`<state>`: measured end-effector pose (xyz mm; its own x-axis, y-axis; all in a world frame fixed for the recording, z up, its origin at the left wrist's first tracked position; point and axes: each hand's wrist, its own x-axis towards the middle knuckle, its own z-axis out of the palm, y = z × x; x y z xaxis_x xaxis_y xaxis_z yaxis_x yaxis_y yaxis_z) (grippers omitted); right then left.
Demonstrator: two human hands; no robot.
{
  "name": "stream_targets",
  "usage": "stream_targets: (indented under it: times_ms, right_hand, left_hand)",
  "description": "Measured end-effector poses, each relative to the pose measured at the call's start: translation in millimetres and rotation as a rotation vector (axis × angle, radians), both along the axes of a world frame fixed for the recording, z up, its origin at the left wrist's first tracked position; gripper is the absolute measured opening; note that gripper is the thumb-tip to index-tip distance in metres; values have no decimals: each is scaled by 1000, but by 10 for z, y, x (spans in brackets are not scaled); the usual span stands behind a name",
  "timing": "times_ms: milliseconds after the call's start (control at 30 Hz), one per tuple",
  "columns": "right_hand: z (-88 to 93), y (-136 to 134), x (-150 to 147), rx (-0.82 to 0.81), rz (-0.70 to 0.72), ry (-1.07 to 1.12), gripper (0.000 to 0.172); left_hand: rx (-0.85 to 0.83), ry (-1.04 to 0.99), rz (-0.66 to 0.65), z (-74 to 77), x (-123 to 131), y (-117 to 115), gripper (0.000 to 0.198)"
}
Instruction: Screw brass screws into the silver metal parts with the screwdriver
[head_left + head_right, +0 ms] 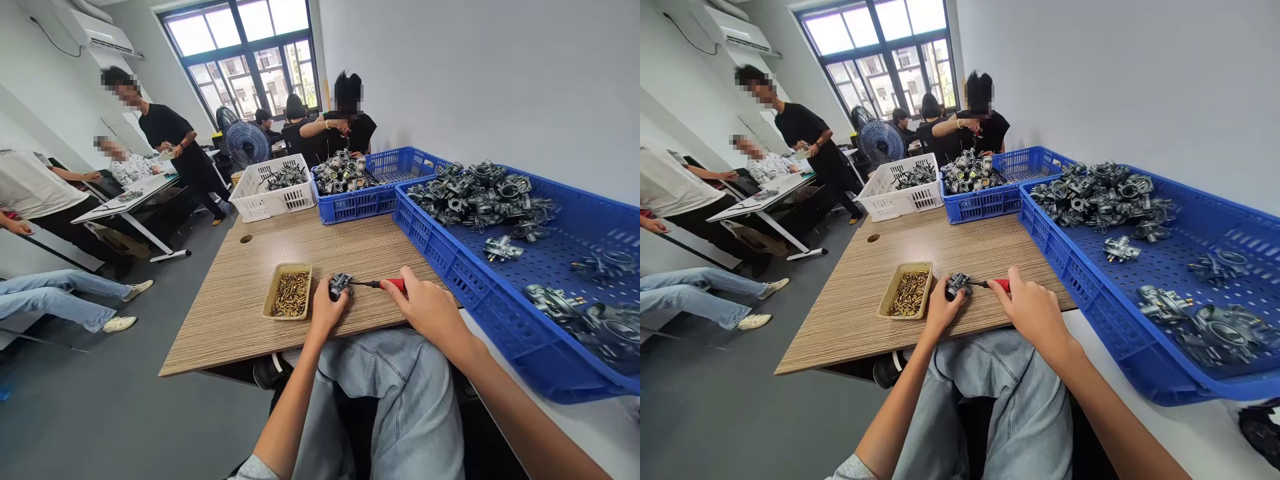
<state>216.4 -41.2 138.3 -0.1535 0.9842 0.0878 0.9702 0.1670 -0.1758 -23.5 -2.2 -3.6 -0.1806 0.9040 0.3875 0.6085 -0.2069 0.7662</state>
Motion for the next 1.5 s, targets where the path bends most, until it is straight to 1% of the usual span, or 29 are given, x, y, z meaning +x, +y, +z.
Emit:
stream_targets:
  times_ms: [100,233,333,500,633,800,900,1067,1200,1333,1400,1500]
  right_hand:
    - [-19,13,30,-4,36,77,35]
    - [-61,35,100,-43,157,299,21]
    - [-79,35,136,-80,238,429,19]
    - [-79,14,145,-118,313,495,16]
    - [-66,-4,135,-128,310,475,15]
    - [-65,1,118,-93,245,402,17]
    - [-65,8,94,-67,198,322,19]
    - [-35,-1,31,-9,98,114,24]
    - [-24,-7,-4,4,27,52,30]
    - [-43,6,19,-10,22,118,31]
    - [-60,21,55,-26,74,212,28]
    - [-82,43,116,-72,191,367,22]
  left_hand:
    - [1,6,-4,5,-4,-1,38]
    - [7,0,-9,-5,-8,4,38]
    - [14,0,-8,-20,-10,13,39]
    - [5,5,-8,-21,-9,16,38]
    - [8,-16,-18,3,-3,2,36]
    - [2,-13,-18,31,-2,-7,36]
    - [3,-11,-21,29,-4,-5,37]
    - [6,-12,-10,12,-3,0,39]
    - [3,-15,-4,14,-1,-1,39]
    - [-4,-16,-12,26,0,-6,38]
    - [-1,-15,-14,28,1,-7,37]
    - [-4,-6,-12,23,0,-5,37]
